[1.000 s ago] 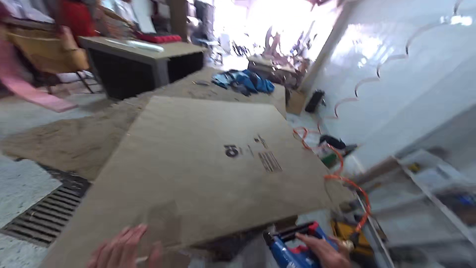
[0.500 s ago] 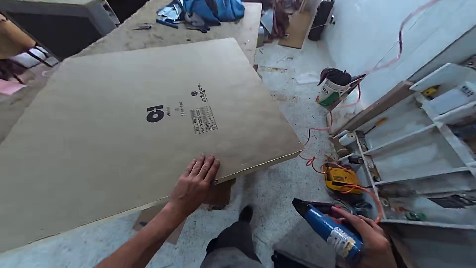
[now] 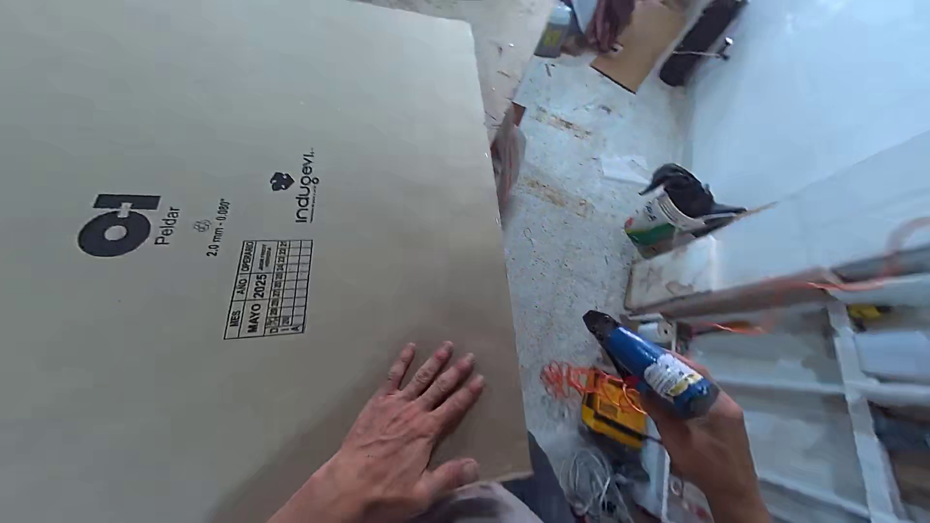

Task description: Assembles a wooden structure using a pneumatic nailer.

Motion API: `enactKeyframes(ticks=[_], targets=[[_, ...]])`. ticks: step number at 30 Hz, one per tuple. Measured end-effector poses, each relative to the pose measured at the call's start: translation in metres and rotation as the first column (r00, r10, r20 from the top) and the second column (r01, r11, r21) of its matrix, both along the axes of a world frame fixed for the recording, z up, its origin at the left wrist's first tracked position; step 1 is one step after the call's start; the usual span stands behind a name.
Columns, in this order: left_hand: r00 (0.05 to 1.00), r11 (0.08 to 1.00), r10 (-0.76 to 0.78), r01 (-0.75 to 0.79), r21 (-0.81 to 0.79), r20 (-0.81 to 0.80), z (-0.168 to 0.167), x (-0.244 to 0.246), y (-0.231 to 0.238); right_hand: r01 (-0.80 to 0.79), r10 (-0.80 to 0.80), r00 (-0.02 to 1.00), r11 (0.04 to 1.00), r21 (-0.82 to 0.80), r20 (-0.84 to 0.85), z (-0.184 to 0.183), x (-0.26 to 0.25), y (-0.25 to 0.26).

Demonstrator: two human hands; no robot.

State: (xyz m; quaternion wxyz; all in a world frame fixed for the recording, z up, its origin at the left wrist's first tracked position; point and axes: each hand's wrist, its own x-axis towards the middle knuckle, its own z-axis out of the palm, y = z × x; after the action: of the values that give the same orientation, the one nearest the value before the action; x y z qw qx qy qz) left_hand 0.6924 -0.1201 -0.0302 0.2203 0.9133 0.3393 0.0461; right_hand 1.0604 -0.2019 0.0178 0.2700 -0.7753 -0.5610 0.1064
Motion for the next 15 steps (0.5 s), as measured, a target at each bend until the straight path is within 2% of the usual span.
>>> enactKeyframes(ticks=[3,5,8,13,15], targets=[[0.944,0.935,0.33,-0.329,0.136,0.012,-0.011,0.026,0.021,-0.026,0.016,0.997,0.99,-0.139,-0.07,-0.016,0.043,0.08],[0.847,0.835,0.529,-0.509,0.21,-0.05,-0.014,0.039,0.032,-0.081,0.05,0.99,0.968,-0.239,-0.132,-0.028,0.068,0.129],[0.653,0.651,0.751,-0.706,0.279,-0.097,-0.013,0.047,0.036,-0.227,0.155,0.956,0.926,-0.3,-0.247,-0.052,0.106,0.185],[0.321,0.321,0.946,-0.903,0.285,-0.051,-0.013,0.071,-0.003,-0.496,0.293,0.808,0.807,-0.322,-0.511,-0.06,0.168,0.25],[0.227,0.242,0.97,-0.941,0.235,-0.087,-0.006,0.103,-0.018,-0.58,0.348,0.732,0.769,-0.268,-0.586,-0.065,0.184,0.282]])
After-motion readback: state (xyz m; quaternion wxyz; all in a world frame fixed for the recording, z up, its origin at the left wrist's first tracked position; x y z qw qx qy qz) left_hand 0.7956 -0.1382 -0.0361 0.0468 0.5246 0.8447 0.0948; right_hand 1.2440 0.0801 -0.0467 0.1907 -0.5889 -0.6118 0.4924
